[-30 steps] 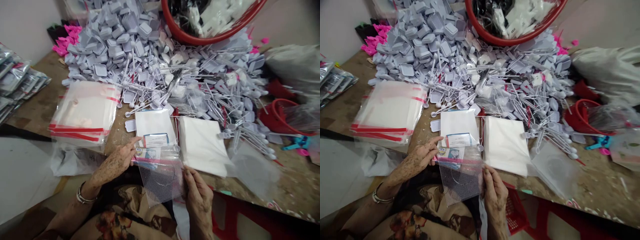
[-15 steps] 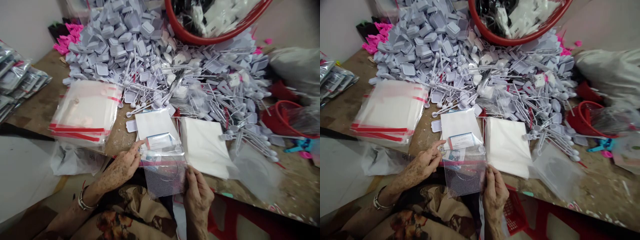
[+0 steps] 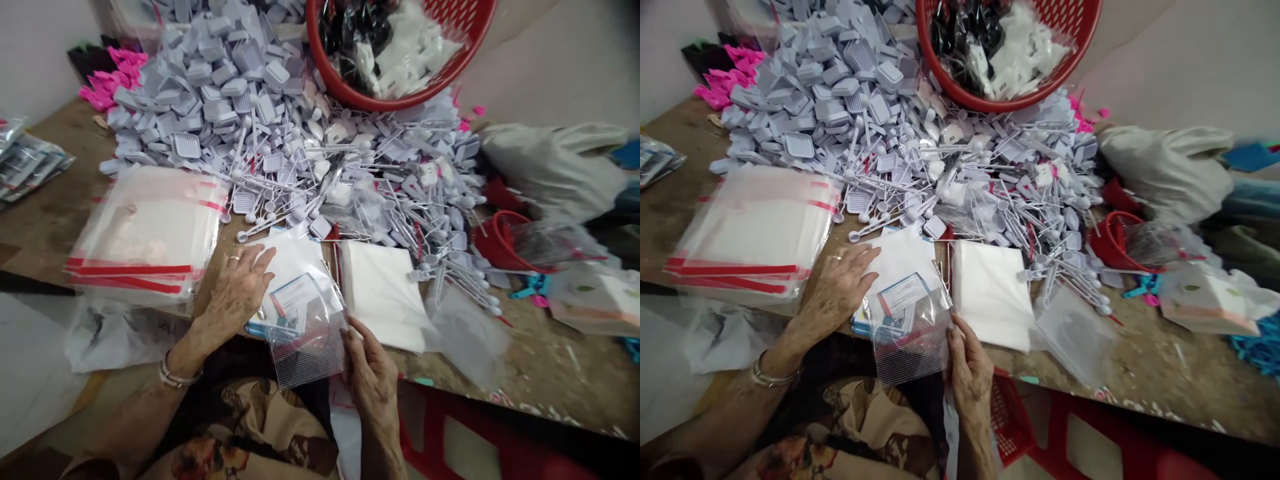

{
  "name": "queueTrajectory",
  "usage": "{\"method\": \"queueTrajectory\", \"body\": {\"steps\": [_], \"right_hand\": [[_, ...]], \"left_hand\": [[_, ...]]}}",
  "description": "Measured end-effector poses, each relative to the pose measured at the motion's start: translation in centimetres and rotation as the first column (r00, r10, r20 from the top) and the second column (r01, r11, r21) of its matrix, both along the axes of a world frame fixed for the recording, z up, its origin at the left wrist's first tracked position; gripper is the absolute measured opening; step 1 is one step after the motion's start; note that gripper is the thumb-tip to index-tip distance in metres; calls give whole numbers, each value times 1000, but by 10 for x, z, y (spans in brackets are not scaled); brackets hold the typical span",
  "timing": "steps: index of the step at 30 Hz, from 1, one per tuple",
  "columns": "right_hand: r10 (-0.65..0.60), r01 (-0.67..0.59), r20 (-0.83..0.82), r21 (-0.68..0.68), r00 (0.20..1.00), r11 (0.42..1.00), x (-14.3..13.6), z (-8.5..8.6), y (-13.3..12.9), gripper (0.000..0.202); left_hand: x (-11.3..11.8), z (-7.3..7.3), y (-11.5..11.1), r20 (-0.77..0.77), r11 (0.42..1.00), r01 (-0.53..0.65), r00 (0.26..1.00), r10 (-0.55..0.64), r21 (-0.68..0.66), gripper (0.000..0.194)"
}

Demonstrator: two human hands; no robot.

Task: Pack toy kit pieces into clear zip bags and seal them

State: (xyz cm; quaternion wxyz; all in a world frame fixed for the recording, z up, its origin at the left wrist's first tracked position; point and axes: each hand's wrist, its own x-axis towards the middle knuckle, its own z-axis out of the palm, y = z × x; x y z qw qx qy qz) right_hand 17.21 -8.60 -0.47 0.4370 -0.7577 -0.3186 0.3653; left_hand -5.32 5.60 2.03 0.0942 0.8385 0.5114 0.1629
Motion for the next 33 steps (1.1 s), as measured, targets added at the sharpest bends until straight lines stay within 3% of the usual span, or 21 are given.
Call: {"method": "queueTrajectory", "body": {"steps": [4, 7, 13, 16, 19, 21, 24, 28, 33], "right_hand": [[11, -5, -280, 23, 960, 1000, -6, 10, -2, 59], [20, 8, -292, 95, 956, 995, -11, 10, 2, 51], [29, 27, -324, 167, 945, 986, -31, 2, 25, 50], [40, 37, -320, 231, 946, 972, -41, 3, 30, 50], [32, 47, -289, 263, 957, 964, -42, 4, 23, 46], [36, 7, -163, 252, 986, 968, -39, 2, 13, 40], [135, -189, 228, 236, 964, 953, -34, -3, -3, 27], [329, -512, 608, 150, 722, 846, -37, -8, -13, 30], [253, -593, 850, 84, 463, 801, -50, -8, 2, 29]], "left_hand": [[19, -17, 16, -150, 1000, -10, 989, 8, -13, 49], [22, -19, 18, -178, 998, 1, 984, -11, -58, 49], [15, -11, 25, -200, 992, 46, 977, -70, -121, 56], [15, -8, 16, -187, 994, 52, 980, -69, -94, 68], [19, -7, -8, -152, 990, 138, 979, -139, -17, 84], [25, -8, -25, -128, 973, 228, 966, -223, 25, 85], [34, -13, -41, -124, 960, 278, 954, -272, 33, 73], [42, -15, -41, -132, 962, 271, 955, -265, 26, 59], [45, -1, -35, -176, 956, 295, 940, -290, -3, 50]]}}
